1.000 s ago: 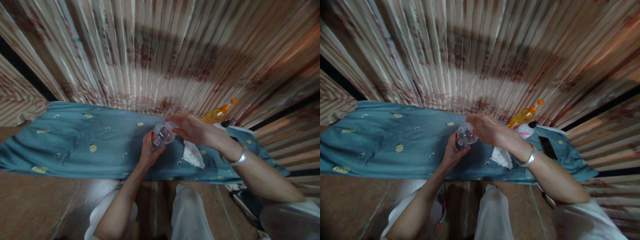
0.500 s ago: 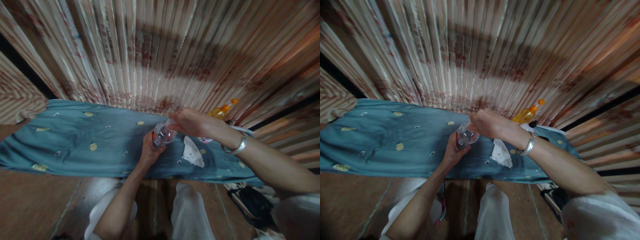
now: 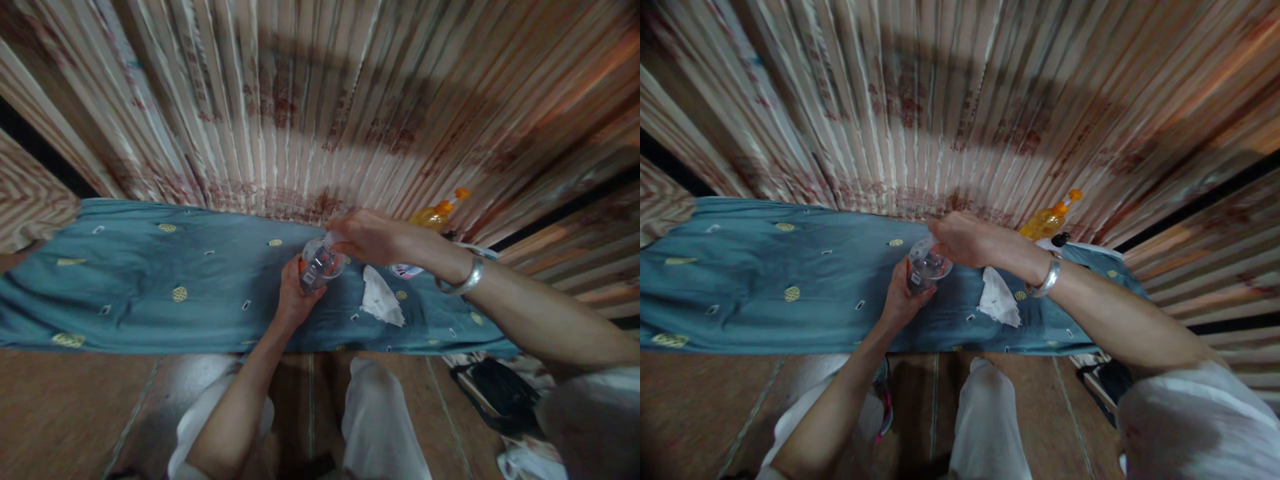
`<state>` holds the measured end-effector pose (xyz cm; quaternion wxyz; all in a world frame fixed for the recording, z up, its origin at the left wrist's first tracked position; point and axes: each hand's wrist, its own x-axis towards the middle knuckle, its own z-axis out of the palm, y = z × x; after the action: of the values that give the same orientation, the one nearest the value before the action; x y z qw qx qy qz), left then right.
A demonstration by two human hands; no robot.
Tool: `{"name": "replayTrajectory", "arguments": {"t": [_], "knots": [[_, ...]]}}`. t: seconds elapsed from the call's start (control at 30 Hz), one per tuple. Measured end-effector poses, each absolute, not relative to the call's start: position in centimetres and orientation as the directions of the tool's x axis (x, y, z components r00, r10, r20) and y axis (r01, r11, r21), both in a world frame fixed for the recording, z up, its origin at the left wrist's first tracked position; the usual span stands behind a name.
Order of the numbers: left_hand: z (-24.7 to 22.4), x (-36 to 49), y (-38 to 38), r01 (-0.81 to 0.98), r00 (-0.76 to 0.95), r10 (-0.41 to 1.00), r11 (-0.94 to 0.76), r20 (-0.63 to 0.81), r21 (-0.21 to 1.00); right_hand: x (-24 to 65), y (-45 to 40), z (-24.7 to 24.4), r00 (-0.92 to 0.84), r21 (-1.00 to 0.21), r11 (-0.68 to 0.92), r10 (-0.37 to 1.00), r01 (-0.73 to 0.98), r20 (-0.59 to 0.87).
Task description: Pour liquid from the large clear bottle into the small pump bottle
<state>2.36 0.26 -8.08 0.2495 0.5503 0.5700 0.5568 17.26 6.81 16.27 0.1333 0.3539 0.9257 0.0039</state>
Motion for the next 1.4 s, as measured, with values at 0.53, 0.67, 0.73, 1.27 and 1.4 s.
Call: {"name": "replayTrajectory", "arguments": {"t": [0.53, 0.67, 0.73, 1.27, 1.4], "knots": [[-8.5, 2.2, 0.2, 0.321, -0.279, 0.906, -0.224, 0.318, 0.920, 17.5, 6.2, 16.8, -0.712, 0.102, 0.751, 0.654, 0.653, -0.258], [-8.3, 2.2, 0.1, 0.316, -0.275, 0.908, -0.226, 0.317, 0.921, 17.2, 6.0, 16.6, -0.710, 0.121, 0.741, 0.668, 0.660, -0.220], [-8.1, 2.2, 0.1, 0.315, -0.269, 0.909, -0.228, 0.317, 0.921, 17.1, 5.9, 16.6, -0.695, 0.149, 0.723, 0.690, 0.674, -0.201], [-7.8, 2.4, 0.1, 0.314, -0.279, 0.908, -0.220, 0.311, 0.924, 17.1, 7.1, 17.2, -0.777, 0.093, 0.806, 0.589, 0.584, -0.224], [-7.8, 2.3, 0.0, 0.319, -0.277, 0.908, -0.222, 0.315, 0.921, 16.6, 6.9, 17.1, -0.722, 0.225, 0.759, 0.650, 0.611, -0.236]]}}
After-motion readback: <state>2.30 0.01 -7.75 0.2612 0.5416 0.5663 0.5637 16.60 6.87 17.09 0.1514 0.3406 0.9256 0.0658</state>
